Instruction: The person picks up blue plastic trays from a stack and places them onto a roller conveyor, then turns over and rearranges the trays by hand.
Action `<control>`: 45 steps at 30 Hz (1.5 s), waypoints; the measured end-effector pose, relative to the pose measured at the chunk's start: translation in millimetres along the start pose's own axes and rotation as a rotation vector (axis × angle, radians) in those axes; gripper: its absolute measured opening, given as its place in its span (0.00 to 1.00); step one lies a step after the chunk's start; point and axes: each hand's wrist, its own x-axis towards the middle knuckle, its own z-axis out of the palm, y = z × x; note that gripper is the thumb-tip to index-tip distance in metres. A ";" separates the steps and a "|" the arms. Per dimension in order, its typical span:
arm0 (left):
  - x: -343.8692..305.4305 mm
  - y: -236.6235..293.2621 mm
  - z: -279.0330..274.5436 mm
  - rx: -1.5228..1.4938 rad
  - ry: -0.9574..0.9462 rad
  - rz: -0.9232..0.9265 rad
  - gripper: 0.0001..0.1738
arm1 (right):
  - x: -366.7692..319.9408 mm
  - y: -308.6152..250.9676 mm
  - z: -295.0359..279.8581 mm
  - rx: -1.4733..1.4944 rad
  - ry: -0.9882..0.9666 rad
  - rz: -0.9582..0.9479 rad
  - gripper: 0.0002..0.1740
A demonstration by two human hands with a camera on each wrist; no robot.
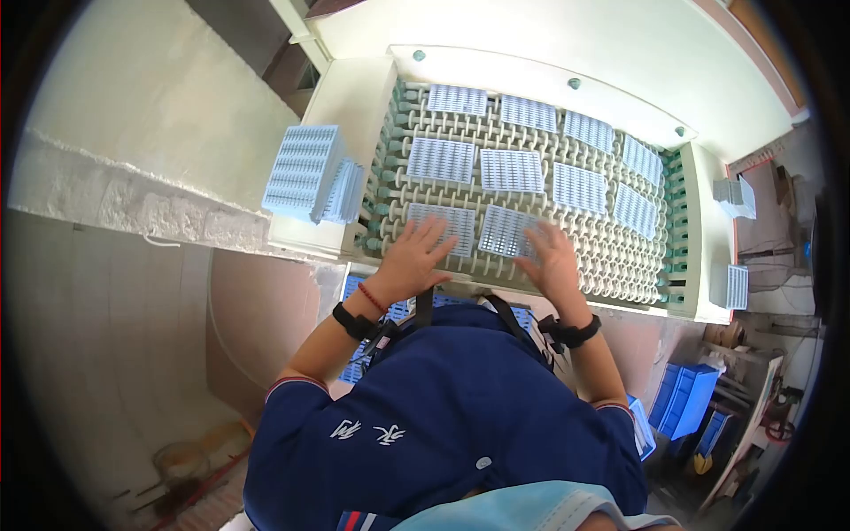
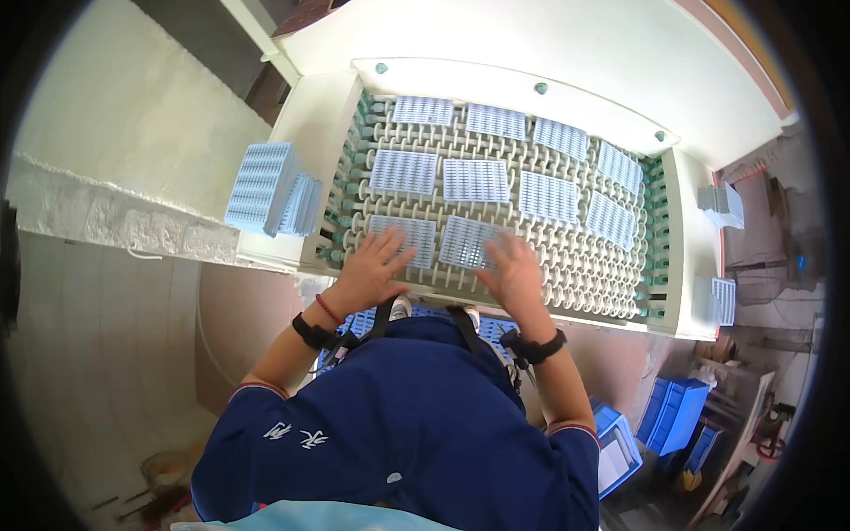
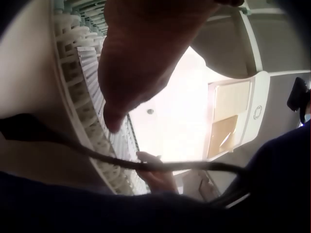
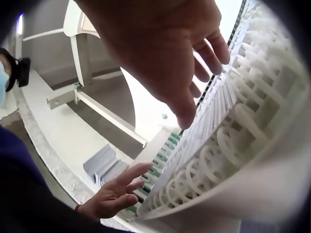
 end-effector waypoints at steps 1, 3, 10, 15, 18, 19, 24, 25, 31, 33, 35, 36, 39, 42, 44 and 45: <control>-0.3 -1.8 2.7 -0.002 -0.002 0.017 0.36 | -0.6 -0.9 5.7 -0.006 0.007 0.014 0.26; 1.0 -8.6 3.4 0.032 -0.034 0.002 0.36 | 0.8 0.6 13.0 0.018 -0.052 -0.150 0.26; 5.2 -16.9 -0.9 -0.005 -0.072 -0.045 0.37 | -1.9 11.7 -12.8 0.148 0.026 -0.027 0.34; 12.1 -9.9 -13.5 -0.058 -0.035 -0.074 0.38 | -49.2 83.3 -135.1 -0.290 0.486 0.261 0.47; 18.3 -0.6 -19.1 -0.100 -0.010 -0.079 0.37 | -90.8 138.5 -228.6 -0.341 0.700 0.400 0.41; 22.0 2.7 -21.1 -0.153 0.004 -0.072 0.36 | -118.8 186.0 -240.5 -0.244 0.776 0.580 0.37; 49.3 32.8 -33.2 -0.267 0.048 -0.011 0.34 | -189.8 298.7 -285.1 -0.326 0.589 0.952 0.36; 56.4 40.1 -36.2 -0.281 0.043 0.029 0.34 | -195.3 313.3 -285.0 -0.253 0.537 0.979 0.36; 94.5 80.2 -41.7 -0.298 0.001 0.147 0.32 | -199.9 285.2 -244.3 -0.185 0.760 0.911 0.24; 102.9 88.5 -36.3 -0.281 0.005 0.199 0.30 | -192.7 273.6 -241.0 -0.142 0.815 0.900 0.24; 111.9 98.8 -35.7 -0.292 -0.003 0.220 0.30 | -190.9 273.9 -239.2 0.399 1.086 1.090 0.28; 117.0 103.9 -36.0 -0.312 -0.013 0.239 0.30 | -190.6 275.4 -243.8 0.610 1.101 1.007 0.31; 126.9 115.1 -33.0 -0.361 -0.065 0.231 0.30 | -197.2 286.9 -251.4 0.759 1.018 1.030 0.31; 134.3 122.1 -28.5 -0.433 -0.050 0.259 0.29 | -213.8 280.1 -251.4 1.014 0.969 1.012 0.20; 136.1 126.2 -25.9 -0.496 -0.051 0.261 0.28 | -227.2 277.0 -242.3 1.197 1.009 0.970 0.12; 136.1 126.5 -25.7 -0.557 -0.049 0.274 0.27 | -232.6 275.6 -236.6 1.223 1.041 0.973 0.12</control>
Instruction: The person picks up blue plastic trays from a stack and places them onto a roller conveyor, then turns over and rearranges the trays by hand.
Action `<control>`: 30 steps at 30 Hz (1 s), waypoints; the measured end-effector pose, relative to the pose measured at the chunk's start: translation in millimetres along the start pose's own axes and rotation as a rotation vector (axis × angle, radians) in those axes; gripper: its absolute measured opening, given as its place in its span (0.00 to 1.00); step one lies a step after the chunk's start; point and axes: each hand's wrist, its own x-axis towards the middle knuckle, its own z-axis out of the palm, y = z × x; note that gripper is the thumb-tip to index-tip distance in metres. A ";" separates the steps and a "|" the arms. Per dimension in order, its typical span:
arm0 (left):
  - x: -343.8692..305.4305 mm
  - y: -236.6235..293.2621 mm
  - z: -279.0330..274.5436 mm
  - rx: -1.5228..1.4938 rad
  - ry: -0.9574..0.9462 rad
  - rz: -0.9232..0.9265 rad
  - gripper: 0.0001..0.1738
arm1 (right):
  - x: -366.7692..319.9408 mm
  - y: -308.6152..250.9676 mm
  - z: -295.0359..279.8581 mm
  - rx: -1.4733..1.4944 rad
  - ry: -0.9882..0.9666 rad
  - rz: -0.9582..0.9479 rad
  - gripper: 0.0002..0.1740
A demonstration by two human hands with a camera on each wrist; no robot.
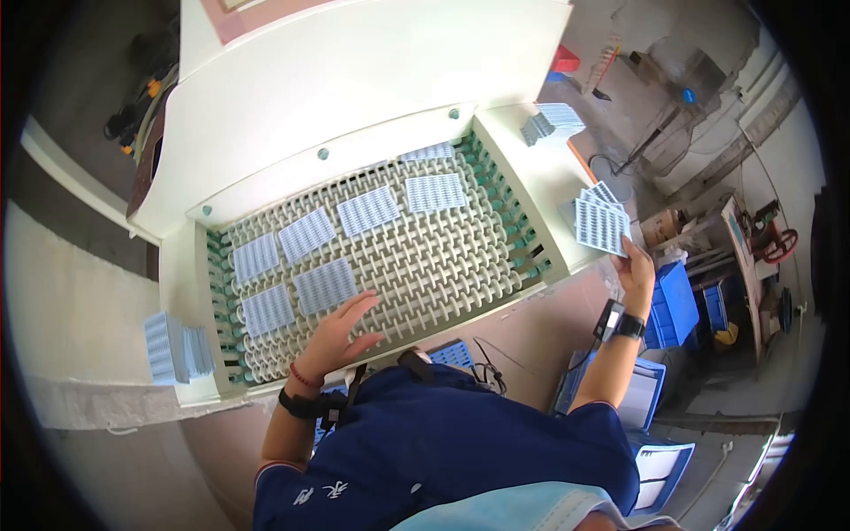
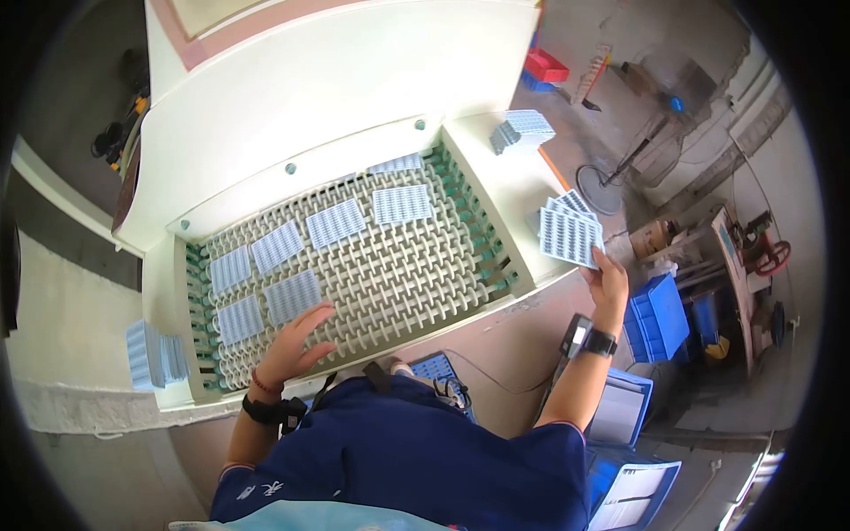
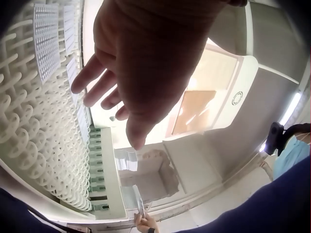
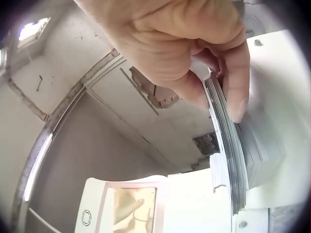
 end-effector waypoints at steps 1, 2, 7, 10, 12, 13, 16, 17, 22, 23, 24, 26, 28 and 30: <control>-0.7 -0.6 -0.7 -0.054 -0.023 -0.030 0.26 | -2.6 3.5 -5.8 0.038 -0.019 -0.010 0.12; -2.7 -3.9 0.8 -0.052 -0.013 -0.047 0.26 | -7.1 7.0 -9.5 0.077 -0.036 -0.020 0.12; -16.6 -24.7 6.9 -0.700 0.031 -0.230 0.25 | -56.9 21.7 28.9 0.113 -0.088 -0.014 0.12; -24.4 -39.5 19.4 -1.180 0.069 -0.290 0.27 | -95.6 45.2 83.3 0.168 -0.180 0.067 0.12; -27.5 -43.3 25.2 -1.421 0.077 -0.293 0.30 | -119.0 67.8 122.7 0.153 -0.409 0.172 0.14; -28.5 -44.3 28.2 -1.566 0.050 -0.253 0.33 | -131.3 83.0 147.8 0.146 -0.453 0.206 0.16; -34.1 -37.9 22.4 -1.736 0.026 -0.245 0.39 | -162.6 128.0 212.3 0.120 -0.766 0.466 0.20; -38.9 -38.3 21.4 -1.909 0.086 -0.209 0.34 | -184.9 135.6 237.3 0.096 -0.722 0.502 0.21; -84.7 -58.9 8.9 -1.785 0.414 -0.397 0.23 | -215.0 173.0 280.8 -0.092 -0.955 0.523 0.20; -95.0 -62.5 9.7 -1.749 0.461 -0.446 0.22 | -216.4 172.1 285.4 -0.094 -0.964 0.531 0.20; -104.6 -64.5 11.6 -1.750 0.474 -0.448 0.22 | -217.4 168.3 288.2 -0.314 -1.004 0.467 0.22; -118.2 -67.6 12.4 -1.651 0.598 -0.556 0.21 | -215.9 167.5 292.5 -0.535 -1.043 0.392 0.24; -131.5 -67.2 9.1 -1.624 0.626 -0.548 0.22 | -210.7 169.1 294.6 -0.594 -1.114 0.398 0.24; -146.5 -63.9 0.2 -1.718 0.642 -0.499 0.24 | -189.7 170.1 293.1 -0.528 -1.075 0.324 0.18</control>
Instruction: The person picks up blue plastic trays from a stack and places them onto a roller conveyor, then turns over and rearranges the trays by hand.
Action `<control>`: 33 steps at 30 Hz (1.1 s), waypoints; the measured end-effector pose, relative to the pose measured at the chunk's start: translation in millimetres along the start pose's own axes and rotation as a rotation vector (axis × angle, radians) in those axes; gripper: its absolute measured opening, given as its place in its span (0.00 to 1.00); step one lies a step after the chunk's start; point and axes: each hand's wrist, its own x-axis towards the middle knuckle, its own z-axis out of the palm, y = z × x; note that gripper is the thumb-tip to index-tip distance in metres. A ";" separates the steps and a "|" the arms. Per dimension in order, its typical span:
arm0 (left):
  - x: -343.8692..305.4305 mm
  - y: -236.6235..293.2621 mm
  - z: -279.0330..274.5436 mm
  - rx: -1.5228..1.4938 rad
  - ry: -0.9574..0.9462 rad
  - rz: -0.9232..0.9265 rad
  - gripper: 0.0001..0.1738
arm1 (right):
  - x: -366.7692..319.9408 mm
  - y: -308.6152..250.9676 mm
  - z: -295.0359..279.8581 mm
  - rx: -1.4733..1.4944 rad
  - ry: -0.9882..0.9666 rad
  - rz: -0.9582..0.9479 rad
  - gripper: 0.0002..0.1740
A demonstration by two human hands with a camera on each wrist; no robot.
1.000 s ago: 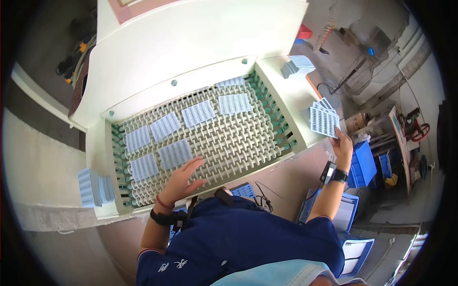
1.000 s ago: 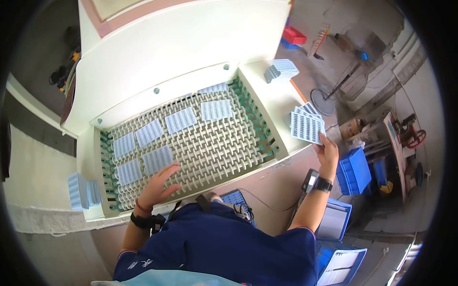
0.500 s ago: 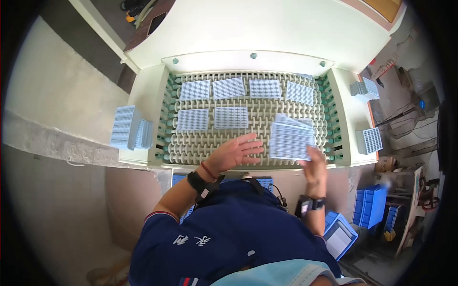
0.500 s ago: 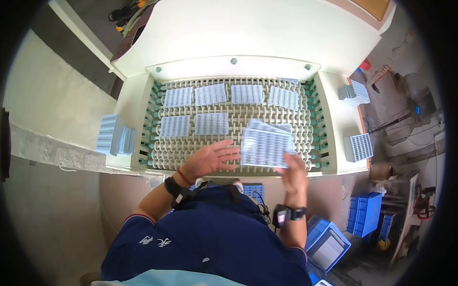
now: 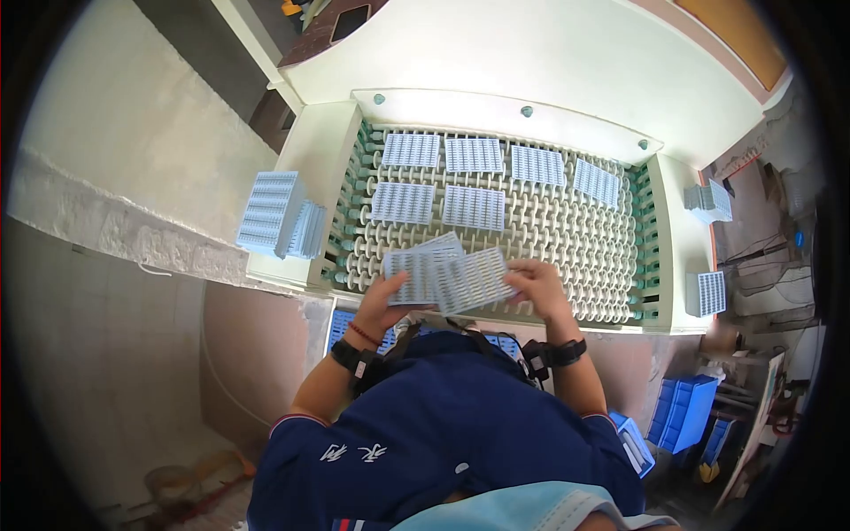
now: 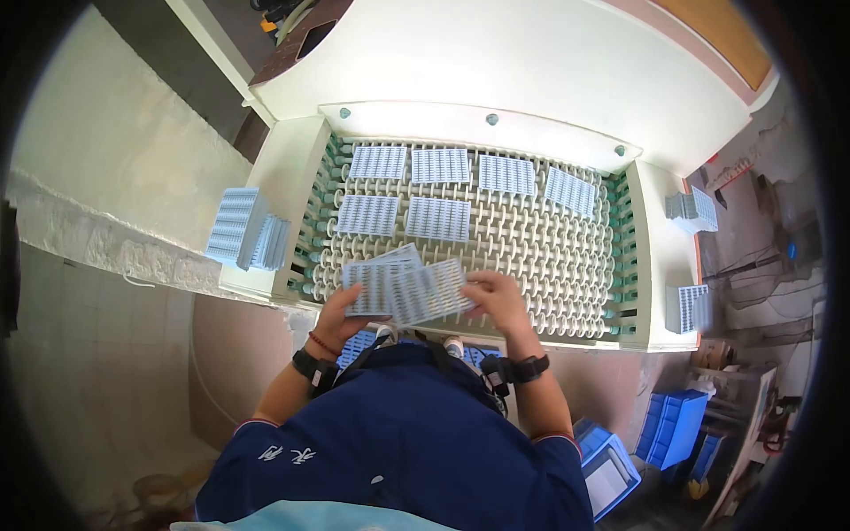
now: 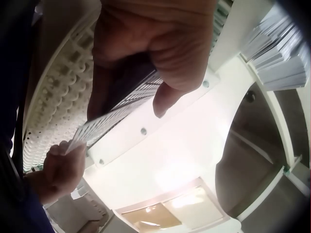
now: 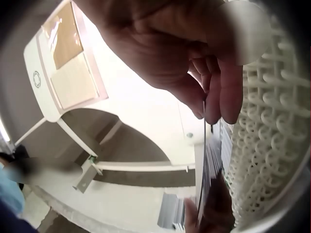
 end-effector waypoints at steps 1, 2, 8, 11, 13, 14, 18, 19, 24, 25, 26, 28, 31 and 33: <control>-4.3 1.8 -11.4 -0.036 -0.004 0.002 0.27 | 7.4 5.0 -15.1 0.011 0.063 -0.028 0.16; -9.7 7.0 -11.9 -0.039 -0.004 0.008 0.27 | 9.6 0.1 -28.0 0.044 0.175 -0.062 0.14; -28.5 17.9 -24.1 -0.056 0.025 0.045 0.30 | 53.8 23.5 -96.5 -0.722 0.656 -0.355 0.15; -25.3 14.5 -21.7 -0.017 0.046 0.087 0.25 | 39.4 6.1 -70.4 -0.879 0.713 -0.364 0.19; -23.3 9.5 -19.9 -0.016 0.104 0.067 0.23 | 24.2 -7.6 -38.9 -0.683 0.527 -0.292 0.19; -21.4 7.1 -17.5 -0.017 0.108 0.059 0.23 | 18.2 -9.5 -22.1 -0.513 0.367 -0.214 0.20; -4.2 -0.3 -9.9 0.105 0.060 0.037 0.24 | 2.5 2.2 31.2 -0.316 -0.110 -0.122 0.17; -2.3 0.4 -5.9 0.096 0.029 0.021 0.25 | 1.9 1.5 34.5 -0.292 -0.231 -0.040 0.15; -15.6 11.3 1.7 -0.114 -0.067 -0.026 0.25 | 7.1 -1.4 -48.5 -0.064 0.265 -0.096 0.11; -19.6 14.8 1.8 -0.135 -0.080 -0.051 0.28 | 9.1 4.4 -78.4 -0.051 0.430 -0.154 0.11; -22.5 16.4 0.0 -0.138 -0.080 -0.051 0.28 | 10.6 9.1 -111.3 -0.088 0.562 -0.162 0.10; -29.4 17.7 -4.5 -0.129 -0.143 -0.022 0.30 | 10.2 15.3 -162.2 -0.119 0.716 -0.232 0.10; -33.9 11.7 -24.3 -0.073 -0.065 -0.008 0.29 | 19.2 43.9 -217.4 -0.571 0.868 -0.201 0.14; -37.7 13.1 -22.3 -0.033 -0.015 0.019 0.28 | 21.5 45.8 -213.0 -1.044 0.986 -0.251 0.20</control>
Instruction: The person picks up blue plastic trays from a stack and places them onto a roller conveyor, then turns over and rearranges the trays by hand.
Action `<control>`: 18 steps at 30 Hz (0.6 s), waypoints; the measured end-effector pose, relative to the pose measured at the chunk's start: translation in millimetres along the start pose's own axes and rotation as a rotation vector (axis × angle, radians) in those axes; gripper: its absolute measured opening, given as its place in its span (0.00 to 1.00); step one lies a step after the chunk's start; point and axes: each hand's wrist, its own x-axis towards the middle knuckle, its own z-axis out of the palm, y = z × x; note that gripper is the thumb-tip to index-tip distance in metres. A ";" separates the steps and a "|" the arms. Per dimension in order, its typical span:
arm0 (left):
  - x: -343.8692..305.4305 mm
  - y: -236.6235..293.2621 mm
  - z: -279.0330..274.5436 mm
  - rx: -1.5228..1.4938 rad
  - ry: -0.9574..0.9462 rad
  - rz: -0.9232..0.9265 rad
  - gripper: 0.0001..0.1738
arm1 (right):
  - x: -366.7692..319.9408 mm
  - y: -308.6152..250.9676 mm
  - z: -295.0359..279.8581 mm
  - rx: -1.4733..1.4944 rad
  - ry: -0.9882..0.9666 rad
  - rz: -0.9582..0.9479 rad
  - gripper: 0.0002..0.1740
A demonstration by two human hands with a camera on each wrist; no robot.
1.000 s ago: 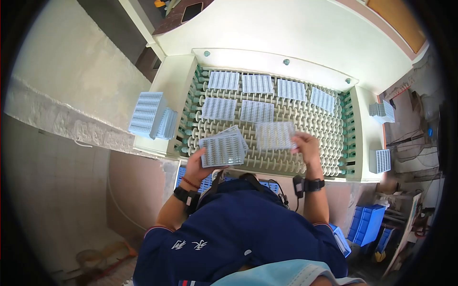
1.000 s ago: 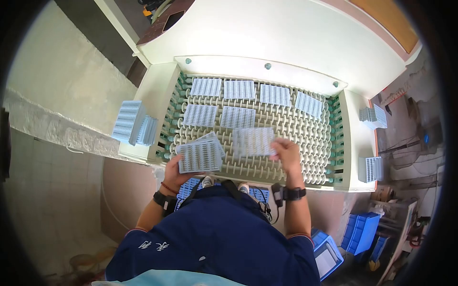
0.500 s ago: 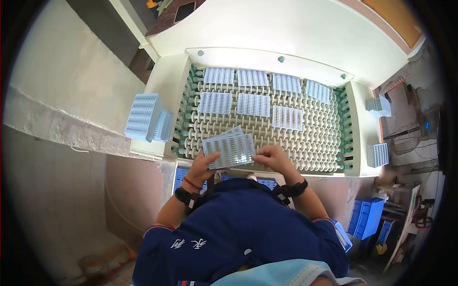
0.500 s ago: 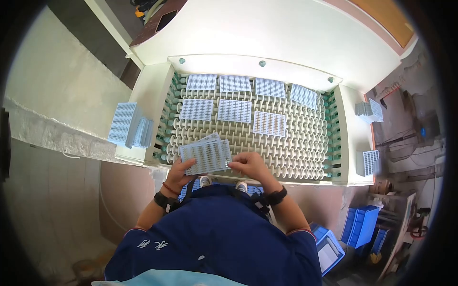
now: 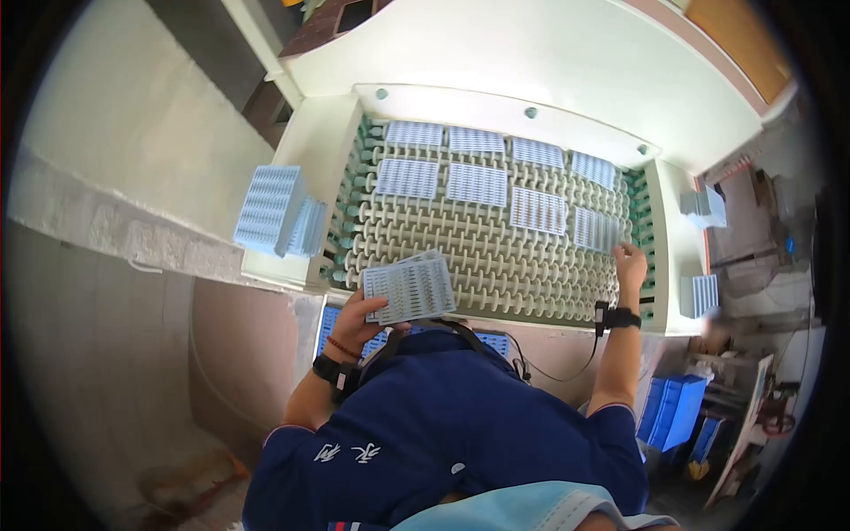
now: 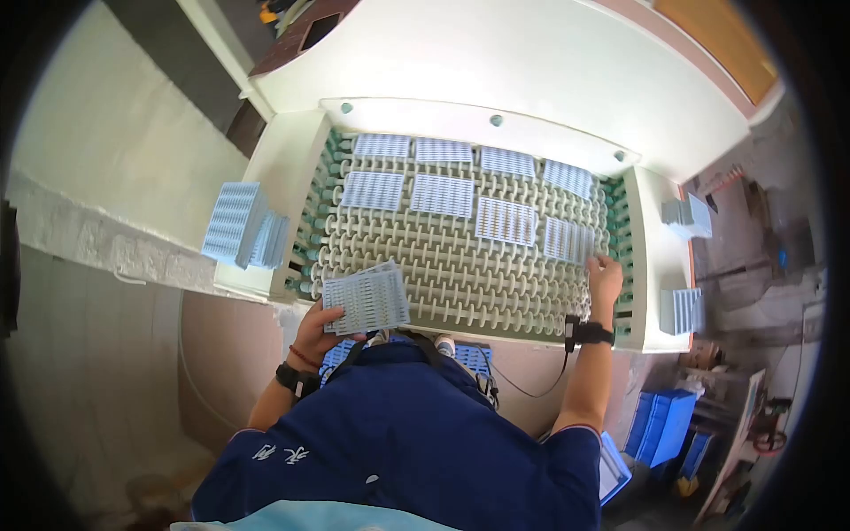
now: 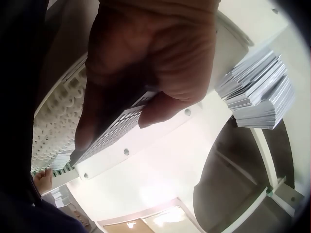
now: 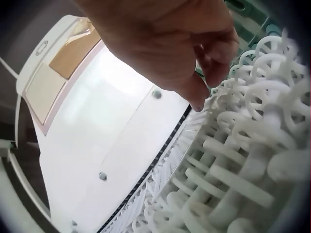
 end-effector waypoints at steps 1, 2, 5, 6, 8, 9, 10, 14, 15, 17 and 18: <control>0.0 1.5 1.1 0.063 0.033 -0.007 0.28 | -4.2 -4.8 4.4 0.010 -0.016 -0.028 0.20; -2.2 3.7 3.3 0.121 0.081 -0.006 0.27 | -10.8 -22.1 6.6 -0.012 0.044 -0.082 0.20; -0.6 4.4 6.5 0.170 0.178 0.010 0.26 | -45.3 -121.3 -1.8 0.373 -0.314 -0.020 0.20; -0.8 4.8 5.3 0.164 0.216 0.026 0.26 | -62.1 -158.3 -7.8 0.488 -0.535 0.013 0.18; 2.9 6.1 0.4 0.199 0.134 -0.045 0.26 | -101.1 -219.5 -7.4 0.689 -0.903 0.022 0.14; 2.7 6.1 -0.6 0.201 0.139 -0.043 0.26 | -116.6 -240.6 -6.3 0.777 -1.049 -0.010 0.12; 3.4 5.5 -1.0 0.194 0.103 -0.033 0.26 | -128.4 -250.6 0.9 0.823 -1.171 -0.057 0.11; -11.5 8.4 -15.6 0.129 0.066 0.002 0.27 | -138.0 -259.5 21.4 0.975 -1.299 0.009 0.09; -17.6 10.4 -24.6 0.040 0.073 -0.004 0.28 | -136.5 -260.1 25.3 0.972 -1.304 0.004 0.09; -30.9 16.9 -39.6 -0.098 -0.037 -0.054 0.29 | -129.2 -255.2 33.2 1.074 -1.140 0.208 0.08; -39.1 18.2 -40.5 -0.140 -0.054 -0.034 0.29 | -125.8 -254.7 40.2 1.099 -1.113 0.256 0.09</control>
